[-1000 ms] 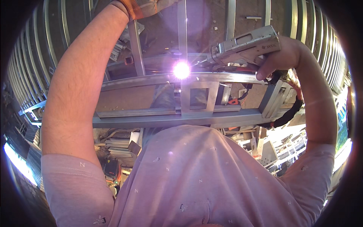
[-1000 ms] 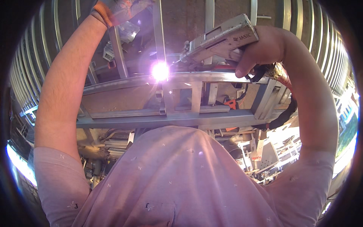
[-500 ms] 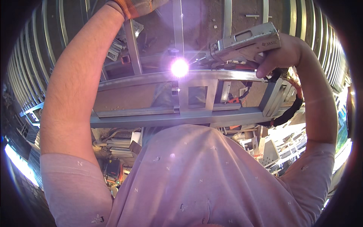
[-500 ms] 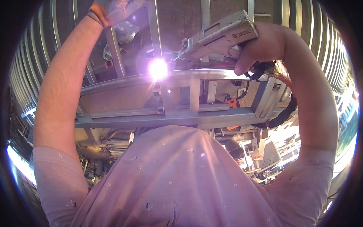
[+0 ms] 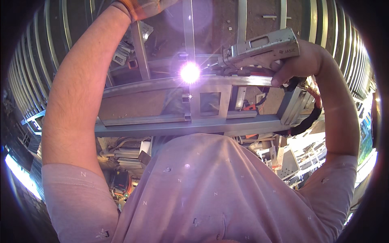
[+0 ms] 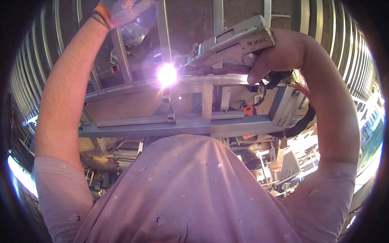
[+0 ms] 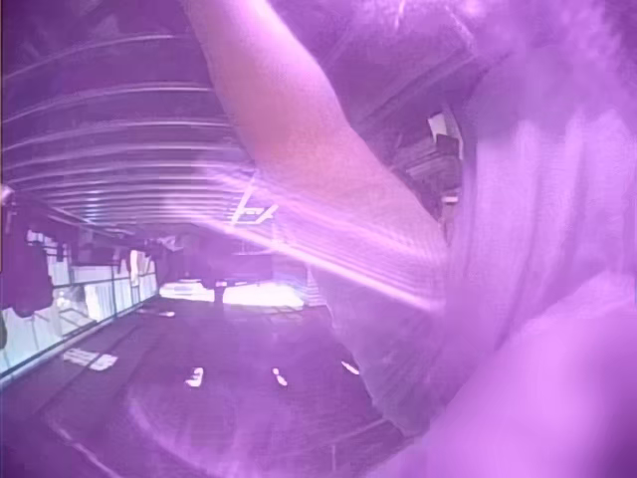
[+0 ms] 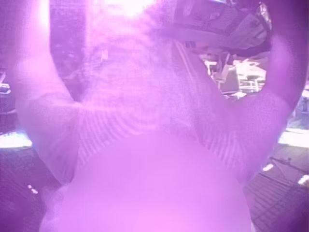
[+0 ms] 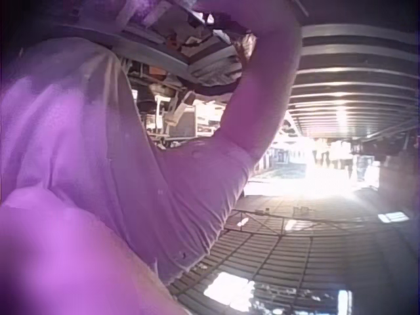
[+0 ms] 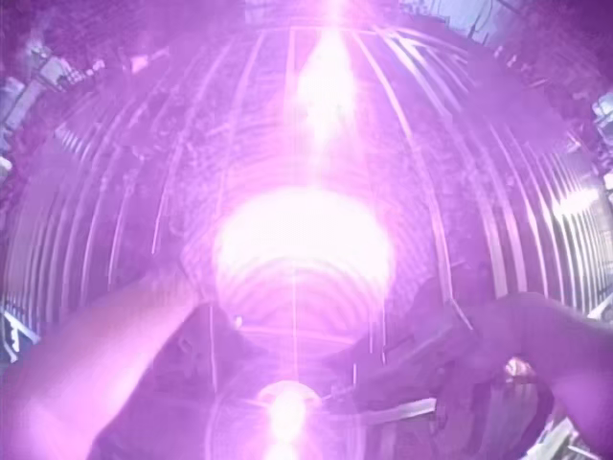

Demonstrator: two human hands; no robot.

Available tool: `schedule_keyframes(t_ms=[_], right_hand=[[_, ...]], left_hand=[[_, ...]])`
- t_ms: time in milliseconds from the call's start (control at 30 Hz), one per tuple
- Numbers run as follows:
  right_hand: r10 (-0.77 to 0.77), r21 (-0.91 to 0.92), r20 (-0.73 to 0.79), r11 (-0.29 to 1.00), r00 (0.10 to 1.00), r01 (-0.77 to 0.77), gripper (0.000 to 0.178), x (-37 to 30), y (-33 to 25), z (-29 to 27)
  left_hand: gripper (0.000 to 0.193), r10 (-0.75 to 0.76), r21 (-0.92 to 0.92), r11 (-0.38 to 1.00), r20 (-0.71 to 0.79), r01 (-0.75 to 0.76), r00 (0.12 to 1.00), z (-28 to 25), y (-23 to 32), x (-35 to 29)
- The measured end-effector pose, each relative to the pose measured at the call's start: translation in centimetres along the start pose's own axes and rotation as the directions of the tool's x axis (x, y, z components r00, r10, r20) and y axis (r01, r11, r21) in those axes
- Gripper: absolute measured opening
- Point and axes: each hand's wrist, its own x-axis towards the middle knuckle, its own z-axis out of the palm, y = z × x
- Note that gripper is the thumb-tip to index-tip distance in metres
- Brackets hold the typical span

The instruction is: The person welds a large metal frame structure using a handheld welding torch. They move along the frame, applying welds at various joints and seams while wearing gloves. The work is performed in a workshop environment with metal parts and tools visible in the background.

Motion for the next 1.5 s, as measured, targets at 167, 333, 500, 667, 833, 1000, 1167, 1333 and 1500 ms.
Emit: schedule_keyframes(t_ms=[167,333,500,667,833,1000,1167,1333,1500], right_hand=[[-0.009,0.035,-0.029,0.999,1.0,0.01,0.048,-0.3,0.3,0.2],[-0.004,0.071,-0.033,0.997,0.999,0.007,0.051,-0.2,0.3,0.4],[0.01,-0.004,-0.026,1.0,1.0,-0.011,0.051,-0.4,0.4,0.1],[-0.068,-0.055,0.028,0.996,0.997,0.069,0.05,-0.6,0.3,0.0],[-0.13,-0.039,-0.177,0.991,0.976,0.125,0.055,-5.7,-1.0,-0.8],[-0.291,-0.13,-0.151,0.953,0.945,0.273,0.053,-10.3,-4.0,-2.1],[-0.273,-0.097,-0.117,0.96,0.955,0.263,0.047,-8.4,-8.4,-0.7],[-0.161,-0.133,-0.005,0.978,0.987,0.159,0.043,-0.6,-11.0,2.1],[-0.027,-0.165,0.158,0.985,0.987,0.054,0.038,5.0,-11.4,3.5]], left_hand=[[0.048,-0.001,0.004,1.0,-0.004,0.001,1.0,-0.1,0.1,-0.1],[0.049,0.001,-0.006,1.0,0.001,-0.001,1.0,0.0,0.0,0.0],[0.049,-0.001,0.001,1.0,0.002,0.001,1.0,0.0,0.0,-0.2],[0.049,0.003,-0.007,1.0,-0.001,-0.003,1.0,0.3,-0.2,-0.2],[0.052,-0.015,-0.02,1.0,0.023,0.016,1.0,0.1,-0.5,0.1],[0.051,-0.068,0.01,0.998,-0.066,0.069,0.995,-1.1,-0.7,-1.6],[0.051,-0.037,0.136,0.99,0.107,0.022,0.994,-4.8,-2.1,-7.2],[0.062,-0.033,0.131,0.991,0.134,0.015,0.99,-5.0,-3.4,-9.4],[0.061,-0.041,0.098,0.995,0.083,0.033,0.996,-4.3,-3.8,-9.9]])
